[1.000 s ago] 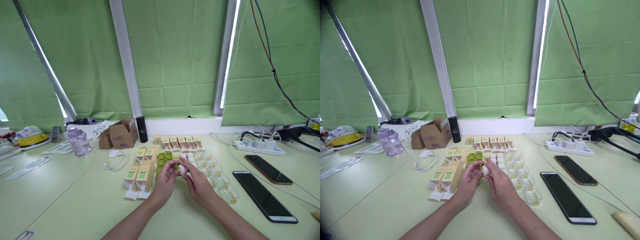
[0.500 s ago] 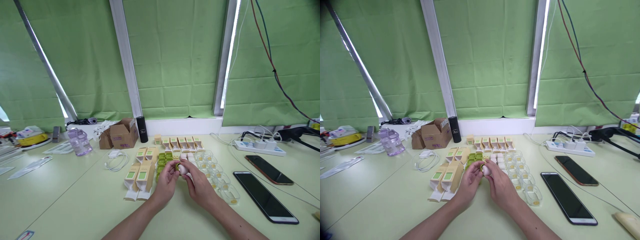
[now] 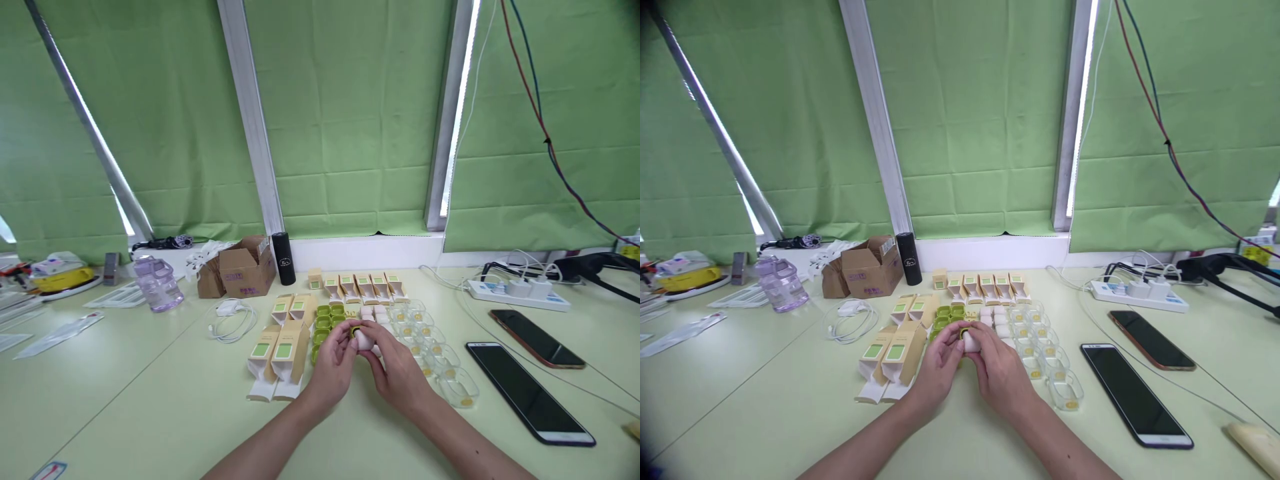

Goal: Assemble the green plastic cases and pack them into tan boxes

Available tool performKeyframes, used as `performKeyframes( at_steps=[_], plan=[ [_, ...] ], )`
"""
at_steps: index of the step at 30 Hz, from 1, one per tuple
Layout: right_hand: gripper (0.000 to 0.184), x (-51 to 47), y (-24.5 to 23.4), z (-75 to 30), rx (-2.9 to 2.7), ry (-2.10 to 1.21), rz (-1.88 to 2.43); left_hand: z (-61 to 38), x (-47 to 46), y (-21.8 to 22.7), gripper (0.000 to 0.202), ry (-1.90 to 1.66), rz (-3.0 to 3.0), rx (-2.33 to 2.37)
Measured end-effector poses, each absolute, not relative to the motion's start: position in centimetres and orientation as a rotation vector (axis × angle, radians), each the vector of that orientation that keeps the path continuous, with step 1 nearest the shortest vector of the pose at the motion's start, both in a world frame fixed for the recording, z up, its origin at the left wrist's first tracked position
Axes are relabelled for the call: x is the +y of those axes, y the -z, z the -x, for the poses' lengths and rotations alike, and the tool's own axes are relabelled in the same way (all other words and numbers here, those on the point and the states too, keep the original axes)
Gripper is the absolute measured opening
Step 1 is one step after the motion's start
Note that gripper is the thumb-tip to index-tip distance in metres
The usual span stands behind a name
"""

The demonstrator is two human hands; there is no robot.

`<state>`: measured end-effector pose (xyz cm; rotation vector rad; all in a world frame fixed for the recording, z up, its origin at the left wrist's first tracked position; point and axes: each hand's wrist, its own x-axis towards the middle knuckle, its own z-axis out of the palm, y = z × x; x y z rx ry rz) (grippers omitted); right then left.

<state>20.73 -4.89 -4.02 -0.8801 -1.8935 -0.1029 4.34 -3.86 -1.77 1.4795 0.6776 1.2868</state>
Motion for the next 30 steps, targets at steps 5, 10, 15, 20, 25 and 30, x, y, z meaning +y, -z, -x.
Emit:
performKeyframes(
  at_steps=[5,10,15,20,25,30],
  plan=[
    [0.039,-4.9,3.7,-20.7,-1.889,0.12,0.874,-4.7,-3.5,2.0,0.043,-1.322,-1.395,0.696],
    [0.041,-4.9,3.6,-20.6,-1.889,0.16,0.869,-4.8,-3.4,2.0,0.04,-1.336,-1.373,0.696],
    [0.041,-4.8,3.7,-20.8,-1.867,0.131,0.846,-4.4,-3.7,1.9,0.045,-1.314,-1.418,0.656],
    [0.042,-4.7,4.1,-20.9,-1.866,0.105,0.853,-4.4,-3.5,2.4,0.053,-1.273,-1.452,0.549],
    [0.045,-4.6,4.5,-20.8,-1.871,0.121,0.881,-4.7,-2.9,3.1,0.054,-1.277,-1.412,0.589],
    [0.045,-4.7,4.6,-20.6,-1.854,0.137,0.91,-4.6,-3.0,2.9,0.051,-1.267,-1.422,0.628]
  ],
)
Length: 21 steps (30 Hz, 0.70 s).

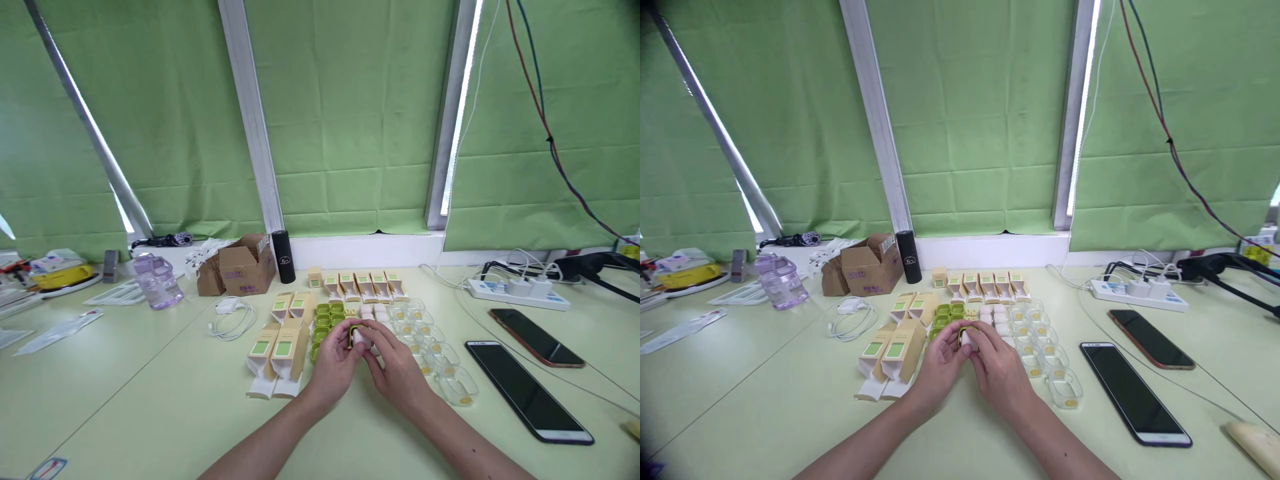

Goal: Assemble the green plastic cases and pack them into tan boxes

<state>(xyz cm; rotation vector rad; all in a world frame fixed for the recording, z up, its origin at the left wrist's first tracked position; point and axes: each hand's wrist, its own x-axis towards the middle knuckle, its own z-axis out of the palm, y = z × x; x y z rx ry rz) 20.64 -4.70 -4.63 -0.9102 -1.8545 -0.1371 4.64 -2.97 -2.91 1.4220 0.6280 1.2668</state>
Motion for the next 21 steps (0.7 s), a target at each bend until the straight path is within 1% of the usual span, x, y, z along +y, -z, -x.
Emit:
performKeyframes(
  at_steps=[12,17,21],
  plan=[
    [0.047,-4.66,4.18,-20.62,-1.858,0.07,0.879,-4.51,-3.16,2.56,0.051,-1.271,-1.382,0.656],
    [0.056,-4.85,3.97,-20.63,-1.845,-0.072,0.894,-4.36,-2.93,2.39,0.058,-1.241,-1.312,0.618],
    [0.054,-4.69,4.5,-20.6,-1.774,-0.196,0.95,-4.23,-2.78,2.38,0.061,-1.23,-1.303,0.591]
  ],
)
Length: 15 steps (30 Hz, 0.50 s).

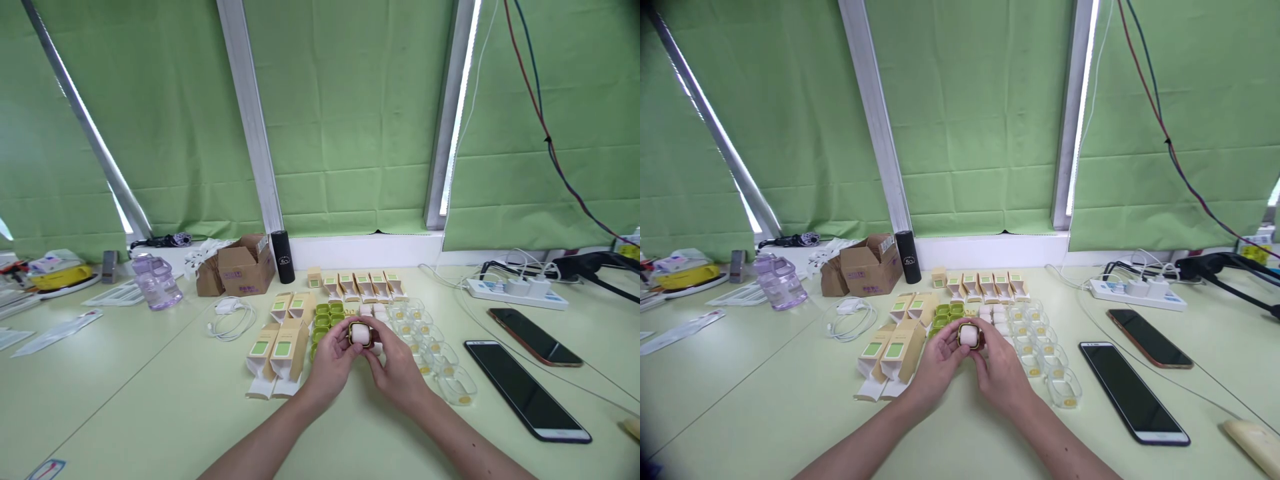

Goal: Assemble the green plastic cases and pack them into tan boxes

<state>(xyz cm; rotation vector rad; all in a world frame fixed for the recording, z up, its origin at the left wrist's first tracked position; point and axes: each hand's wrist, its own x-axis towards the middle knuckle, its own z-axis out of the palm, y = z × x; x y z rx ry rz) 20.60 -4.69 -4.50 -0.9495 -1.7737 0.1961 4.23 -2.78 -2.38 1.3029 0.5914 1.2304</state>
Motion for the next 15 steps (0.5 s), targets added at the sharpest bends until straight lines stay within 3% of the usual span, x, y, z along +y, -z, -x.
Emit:
performKeyframes(
  at_steps=[10,15],
  plan=[
    [0.042,-4.7,3.8,-20.6,-1.596,-0.475,0.971,-3.4,-3.0,1.9,0.075,-1.149,-1.391,0.571],
    [0.039,-4.7,3.4,-20.6,-1.473,-0.683,0.947,-2.3,-3.0,1.3,0.055,-1.205,-1.564,0.814]
  ],
)
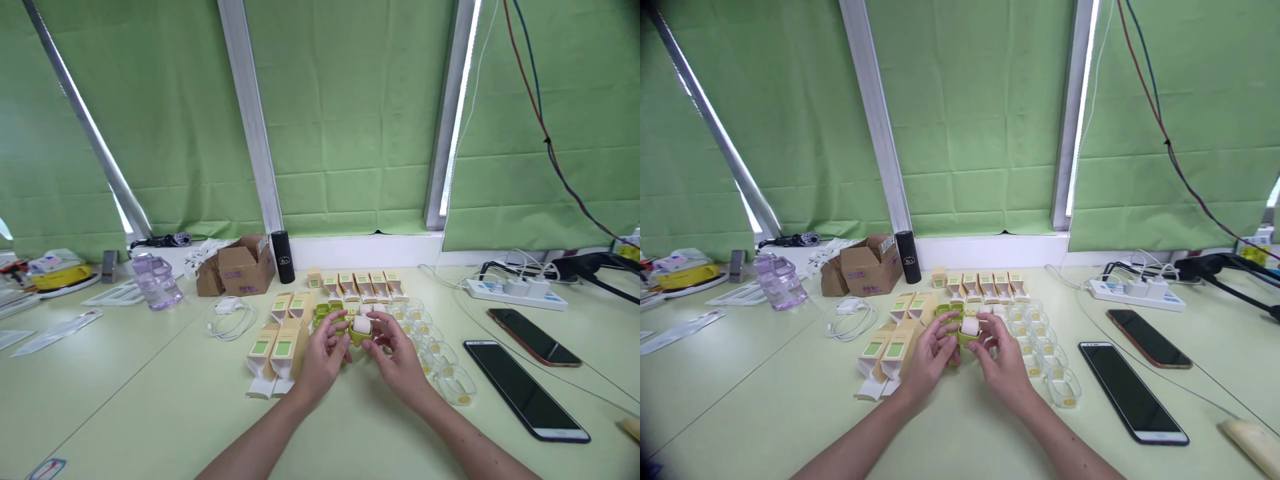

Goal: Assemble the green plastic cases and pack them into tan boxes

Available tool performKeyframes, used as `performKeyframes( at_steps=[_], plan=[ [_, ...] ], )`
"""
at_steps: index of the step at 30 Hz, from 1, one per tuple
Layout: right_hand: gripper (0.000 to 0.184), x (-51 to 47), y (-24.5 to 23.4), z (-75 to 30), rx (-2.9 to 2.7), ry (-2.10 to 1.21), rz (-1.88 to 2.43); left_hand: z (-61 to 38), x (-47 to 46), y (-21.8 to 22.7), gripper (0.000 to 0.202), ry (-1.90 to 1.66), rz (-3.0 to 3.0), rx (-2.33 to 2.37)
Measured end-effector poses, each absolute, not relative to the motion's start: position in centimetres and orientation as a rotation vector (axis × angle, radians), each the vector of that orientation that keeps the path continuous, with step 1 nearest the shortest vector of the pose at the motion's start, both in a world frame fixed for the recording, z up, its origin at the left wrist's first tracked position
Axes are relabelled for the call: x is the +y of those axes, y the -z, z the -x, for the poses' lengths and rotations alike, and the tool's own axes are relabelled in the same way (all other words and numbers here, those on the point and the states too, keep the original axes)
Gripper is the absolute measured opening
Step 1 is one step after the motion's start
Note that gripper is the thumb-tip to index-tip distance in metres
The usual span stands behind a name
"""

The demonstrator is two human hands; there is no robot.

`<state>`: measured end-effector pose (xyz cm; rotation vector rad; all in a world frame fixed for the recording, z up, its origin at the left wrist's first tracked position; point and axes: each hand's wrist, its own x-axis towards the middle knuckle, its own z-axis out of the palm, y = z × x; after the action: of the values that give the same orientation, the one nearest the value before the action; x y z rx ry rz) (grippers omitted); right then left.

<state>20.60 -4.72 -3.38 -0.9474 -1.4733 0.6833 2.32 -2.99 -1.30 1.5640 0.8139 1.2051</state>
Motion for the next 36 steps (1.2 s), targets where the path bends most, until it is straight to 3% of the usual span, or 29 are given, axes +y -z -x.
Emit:
performKeyframes(
  at_steps=[5,15,22,30,36],
  plan=[
    [0.046,-4.6,3.3,-20.5,-1.332,-0.926,0.868,-1.9,-3.0,1.1,0.037,-1.333,-1.901,0.95],
    [0.056,-3.8,3.6,-20.3,-1.171,-1.113,0.836,-1.6,-2.4,2.1,0.038,-1.439,-2.467,0.878],
    [0.062,-4.0,3.0,-20.5,-1.115,-1.17,0.826,-1.8,-2.6,1.8,0.039,-1.393,-2.362,0.926],
    [0.044,-4.1,3.0,-20.7,-1.209,-1.141,0.698,-1.9,-2.6,1.4,0.041,-1.359,-2.057,1.028],
    [0.046,-3.6,4.2,-20.3,-1.177,-1.142,0.729,-1.9,-1.8,2.6,0.045,-1.378,-1.909,1.043]
  ],
)
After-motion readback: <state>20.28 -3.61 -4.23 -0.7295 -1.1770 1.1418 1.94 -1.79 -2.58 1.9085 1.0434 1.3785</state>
